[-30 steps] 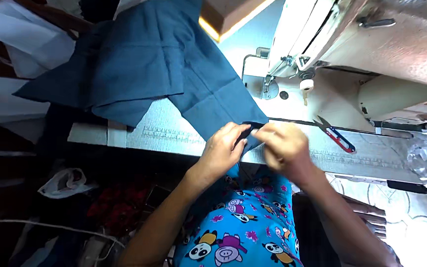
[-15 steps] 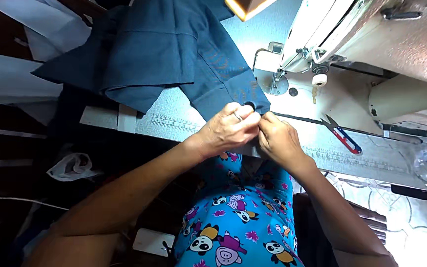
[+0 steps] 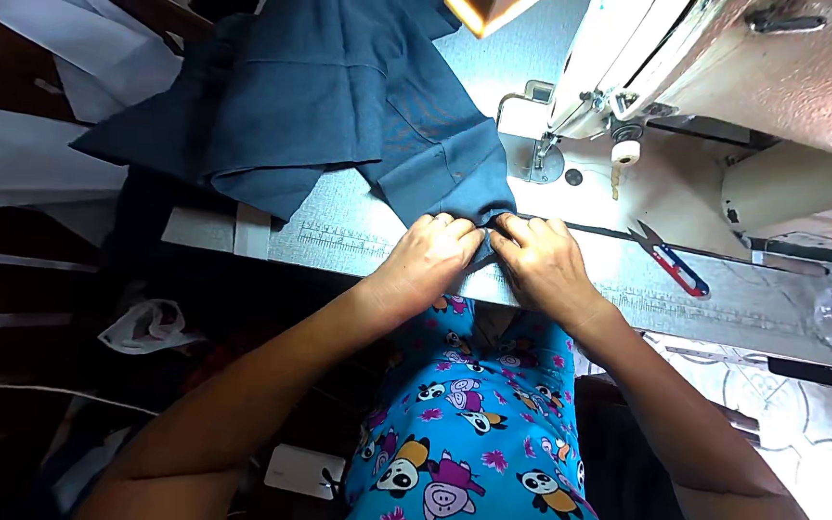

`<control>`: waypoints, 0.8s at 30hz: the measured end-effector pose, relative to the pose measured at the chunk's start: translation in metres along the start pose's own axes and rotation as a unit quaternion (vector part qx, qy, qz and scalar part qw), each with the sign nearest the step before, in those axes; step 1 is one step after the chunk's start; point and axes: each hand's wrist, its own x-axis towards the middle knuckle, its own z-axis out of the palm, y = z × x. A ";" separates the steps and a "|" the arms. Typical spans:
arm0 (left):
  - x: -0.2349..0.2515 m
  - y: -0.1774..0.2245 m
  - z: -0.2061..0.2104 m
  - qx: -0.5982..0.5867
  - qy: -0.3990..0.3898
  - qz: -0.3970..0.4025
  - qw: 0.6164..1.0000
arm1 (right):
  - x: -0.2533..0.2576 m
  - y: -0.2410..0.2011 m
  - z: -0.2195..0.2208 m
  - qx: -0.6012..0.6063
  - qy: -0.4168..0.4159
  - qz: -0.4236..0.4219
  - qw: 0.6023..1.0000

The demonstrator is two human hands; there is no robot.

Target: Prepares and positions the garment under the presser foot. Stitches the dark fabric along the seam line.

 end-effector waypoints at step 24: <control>-0.006 0.035 0.021 0.031 -0.016 0.000 0.999 | -0.005 0.008 0.006 -0.155 -0.003 0.059 0.986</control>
